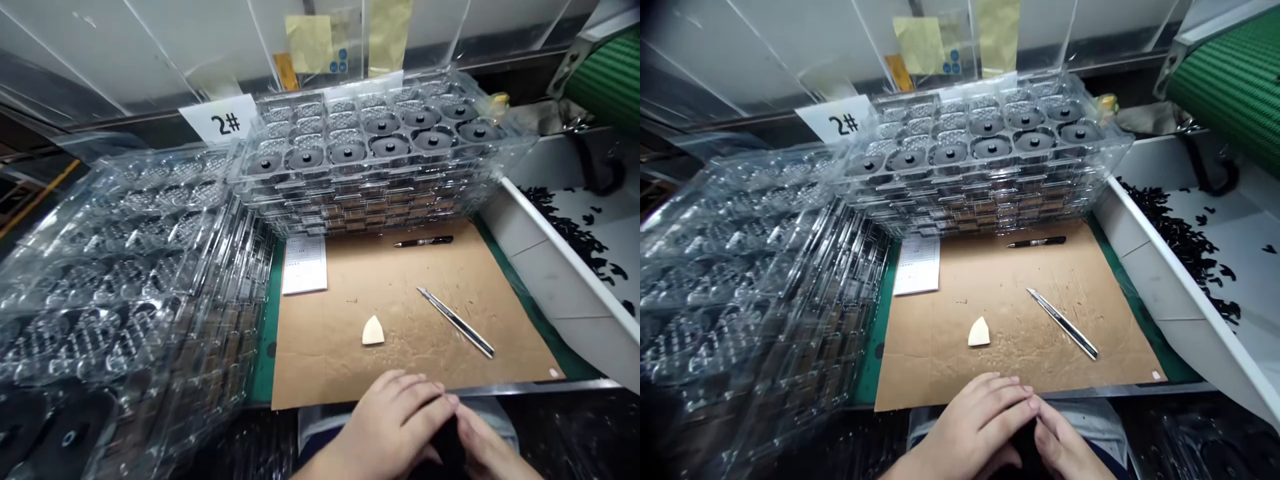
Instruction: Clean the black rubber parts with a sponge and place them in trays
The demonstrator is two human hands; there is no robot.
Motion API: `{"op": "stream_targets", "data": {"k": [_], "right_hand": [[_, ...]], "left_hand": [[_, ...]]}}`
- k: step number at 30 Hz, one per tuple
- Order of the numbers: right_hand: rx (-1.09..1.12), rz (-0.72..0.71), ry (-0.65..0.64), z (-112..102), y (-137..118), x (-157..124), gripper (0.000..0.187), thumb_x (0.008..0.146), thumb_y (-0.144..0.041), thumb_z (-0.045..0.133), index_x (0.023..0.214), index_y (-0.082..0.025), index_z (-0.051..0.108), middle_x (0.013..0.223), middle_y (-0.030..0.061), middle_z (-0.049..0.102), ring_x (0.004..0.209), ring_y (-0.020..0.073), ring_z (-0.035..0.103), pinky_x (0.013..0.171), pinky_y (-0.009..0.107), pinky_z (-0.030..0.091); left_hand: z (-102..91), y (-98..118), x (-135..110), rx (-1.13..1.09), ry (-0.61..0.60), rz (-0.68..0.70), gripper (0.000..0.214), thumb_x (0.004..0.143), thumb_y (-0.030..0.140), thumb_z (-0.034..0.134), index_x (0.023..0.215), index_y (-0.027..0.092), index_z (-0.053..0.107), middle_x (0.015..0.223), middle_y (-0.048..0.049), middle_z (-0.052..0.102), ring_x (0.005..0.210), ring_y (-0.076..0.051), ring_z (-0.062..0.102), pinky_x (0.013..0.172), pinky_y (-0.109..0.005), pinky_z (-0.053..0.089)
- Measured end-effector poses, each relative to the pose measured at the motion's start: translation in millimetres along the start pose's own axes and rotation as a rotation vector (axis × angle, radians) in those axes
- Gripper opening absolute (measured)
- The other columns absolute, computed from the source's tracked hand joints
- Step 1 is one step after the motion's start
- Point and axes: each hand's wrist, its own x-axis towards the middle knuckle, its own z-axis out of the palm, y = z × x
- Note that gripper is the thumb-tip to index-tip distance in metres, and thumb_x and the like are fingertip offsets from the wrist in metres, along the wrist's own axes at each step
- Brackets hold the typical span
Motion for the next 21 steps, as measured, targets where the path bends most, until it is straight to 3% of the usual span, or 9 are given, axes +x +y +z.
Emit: {"op": "stream_targets", "data": {"k": [2, 4, 7, 9, 11, 13, 15, 18, 21], "right_hand": [[-0.010, -0.001, -0.003, 7.4, -3.2, 7.0, 0.087, 0.075, -0.077, 0.035, 0.135, -0.014, 0.042, 0.138, 0.0167, 0.040, 0.134, 0.0274, 0.029, 0.109, 0.040, 0.026], [-0.112, -0.064, -0.099, 9.2, -12.4, 19.4, 0.086, 0.076, -0.075, 0.037, 0.136, -0.013, 0.040, 0.135, 0.0169, 0.044, 0.130, 0.0264, 0.035, 0.107, 0.038, 0.029], [-0.489, -0.283, -0.172, 4.9, -32.9, 46.1, 0.080, 0.077, -0.075, 0.030, 0.128, -0.016, 0.049, 0.117, 0.0132, 0.057, 0.094, 0.0207, 0.063, 0.086, 0.032, 0.049], [-0.763, -0.380, 0.001, 2.5, -44.2, 67.7, 0.073, 0.081, -0.072, 0.028, 0.122, -0.018, 0.054, 0.113, 0.0123, 0.057, 0.066, 0.0149, 0.063, 0.068, 0.031, 0.053], [-0.930, -0.407, 0.238, 3.9, -47.4, 89.3, 0.064, 0.085, -0.064, 0.034, 0.124, -0.017, 0.051, 0.125, 0.0172, 0.047, 0.070, 0.0191, 0.062, 0.069, 0.040, 0.052], [-0.984, -0.421, 0.353, 9.4, -40.2, 106.2, 0.056, 0.086, -0.054, 0.043, 0.127, -0.017, 0.049, 0.137, 0.0201, 0.033, 0.094, 0.0309, 0.059, 0.079, 0.050, 0.046], [-1.019, -0.467, 0.372, 16.4, -24.9, 114.8, 0.045, 0.087, -0.046, 0.044, 0.120, -0.018, 0.055, 0.137, 0.0176, 0.034, 0.109, 0.0347, 0.051, 0.086, 0.050, 0.042], [-1.027, -0.547, 0.343, 20.9, -2.9, 113.4, 0.033, 0.090, -0.039, 0.043, 0.108, -0.018, 0.060, 0.115, 0.0131, 0.054, 0.102, 0.0280, 0.053, 0.086, 0.043, 0.041], [-1.012, -0.597, 0.274, 17.8, -4.9, 104.0, 0.024, 0.089, -0.035, 0.047, 0.102, -0.021, 0.061, 0.094, 0.0058, 0.063, 0.087, 0.0215, 0.056, 0.079, 0.038, 0.041]], "left_hand": [[0.4, 0.4, -8.4, -0.041, -0.023, -0.056, 0.059, 0.082, 0.046, 0.054, 0.129, 0.013, 0.041, 0.125, -0.0125, 0.055, 0.115, -0.025, 0.052, 0.097, -0.037, 0.044], [-1.3, 1.7, -16.7, -0.100, -0.016, -0.140, 0.060, 0.083, 0.041, 0.057, 0.134, 0.016, 0.037, 0.132, -0.0136, 0.049, 0.122, -0.025, 0.046, 0.100, -0.037, 0.042], [-4.4, 2.1, -30.9, -0.403, 0.184, -0.407, 0.066, 0.078, 0.028, 0.066, 0.136, 0.025, 0.033, 0.135, -0.0098, 0.047, 0.125, -0.023, 0.044, 0.105, -0.036, 0.038], [-5.9, -0.5, -42.1, -0.822, 0.421, -0.632, 0.067, 0.077, 0.030, 0.067, 0.134, 0.028, 0.033, 0.135, -0.0107, 0.047, 0.121, -0.025, 0.047, 0.102, -0.038, 0.042], [-7.3, -5.2, -54.4, -1.324, 0.614, -0.774, 0.060, 0.081, 0.038, 0.061, 0.133, 0.027, 0.034, 0.136, -0.0137, 0.045, 0.118, -0.029, 0.050, 0.097, -0.040, 0.045], [-9.1, -9.7, -66.3, -1.698, 0.742, -0.825, 0.054, 0.084, 0.044, 0.056, 0.131, 0.025, 0.037, 0.137, -0.0145, 0.043, 0.118, -0.030, 0.049, 0.098, -0.040, 0.044], [-11.2, -11.7, -75.8, -1.862, 0.855, -0.848, 0.050, 0.083, 0.041, 0.057, 0.128, 0.024, 0.041, 0.136, -0.0126, 0.045, 0.121, -0.030, 0.046, 0.103, -0.037, 0.039], [-14.4, -10.3, -82.0, -1.925, 0.965, -0.846, 0.048, 0.082, 0.034, 0.060, 0.127, 0.025, 0.045, 0.135, -0.0110, 0.046, 0.124, -0.032, 0.042, 0.104, -0.037, 0.037], [-17.5, -8.4, -79.1, -1.922, 0.974, -0.819, 0.051, 0.079, 0.033, 0.062, 0.127, 0.023, 0.047, 0.134, -0.0119, 0.047, 0.122, -0.034, 0.044, 0.103, -0.040, 0.038]]}}
